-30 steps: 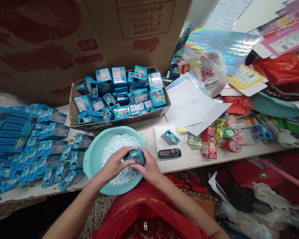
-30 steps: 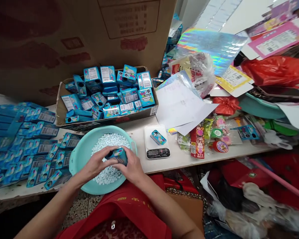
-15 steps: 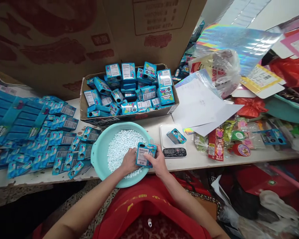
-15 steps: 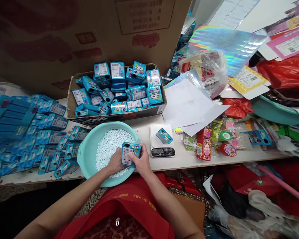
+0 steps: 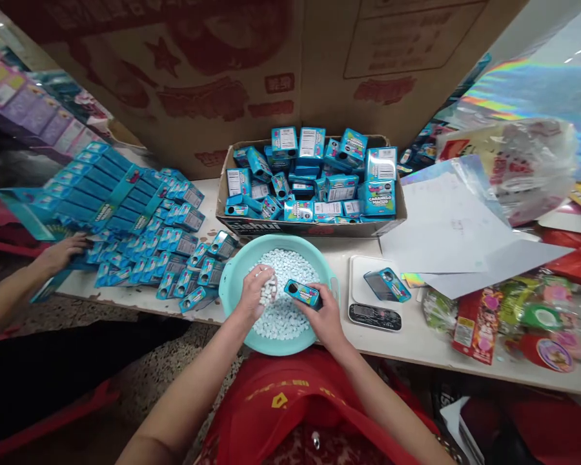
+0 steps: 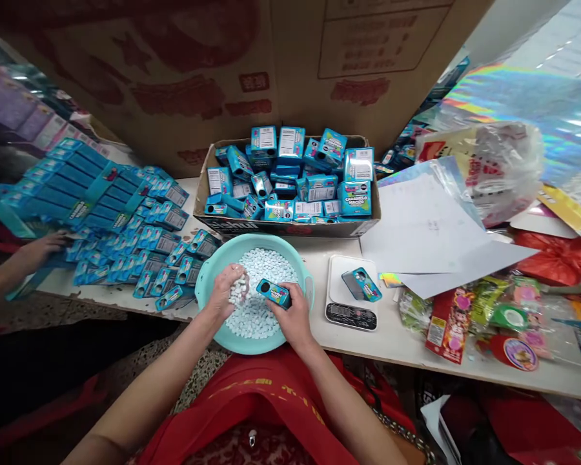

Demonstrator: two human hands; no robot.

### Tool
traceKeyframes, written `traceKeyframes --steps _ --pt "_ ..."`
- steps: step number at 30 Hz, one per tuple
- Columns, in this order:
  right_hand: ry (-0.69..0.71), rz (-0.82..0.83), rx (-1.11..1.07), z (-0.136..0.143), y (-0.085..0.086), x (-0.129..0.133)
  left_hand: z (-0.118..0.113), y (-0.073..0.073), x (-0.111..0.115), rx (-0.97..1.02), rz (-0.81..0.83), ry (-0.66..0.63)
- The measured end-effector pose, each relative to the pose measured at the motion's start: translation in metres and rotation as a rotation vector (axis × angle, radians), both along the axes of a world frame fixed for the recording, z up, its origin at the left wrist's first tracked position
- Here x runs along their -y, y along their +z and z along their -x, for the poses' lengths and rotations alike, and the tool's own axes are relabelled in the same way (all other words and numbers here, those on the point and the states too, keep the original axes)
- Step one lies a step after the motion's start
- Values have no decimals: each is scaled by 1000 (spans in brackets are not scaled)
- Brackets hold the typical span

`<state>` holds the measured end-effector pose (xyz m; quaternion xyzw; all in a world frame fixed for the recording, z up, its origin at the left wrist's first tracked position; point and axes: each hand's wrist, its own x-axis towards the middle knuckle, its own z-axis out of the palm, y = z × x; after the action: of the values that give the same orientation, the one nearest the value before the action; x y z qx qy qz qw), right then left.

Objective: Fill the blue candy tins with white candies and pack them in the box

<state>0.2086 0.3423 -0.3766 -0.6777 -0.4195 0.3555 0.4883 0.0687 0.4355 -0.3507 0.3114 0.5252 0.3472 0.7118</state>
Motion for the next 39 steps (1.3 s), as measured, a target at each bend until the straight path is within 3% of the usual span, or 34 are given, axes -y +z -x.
traceKeyframes --steps 4,9,20,28,39 --pt "86 -58 155 10 1 -4 -14 16 -2 219 -54 128" --pt "147 -64 275 14 7 -7 -25 17 -3 98 -68 263" --pt "126 -43 230 9 22 -7 -34 26 -4 13 -137 202" --pt "117 -18 174 5 21 -4 -37 27 1 45 -163 182" --pt "48 -61 192 3 30 0 -44 34 7 57 -249 222"
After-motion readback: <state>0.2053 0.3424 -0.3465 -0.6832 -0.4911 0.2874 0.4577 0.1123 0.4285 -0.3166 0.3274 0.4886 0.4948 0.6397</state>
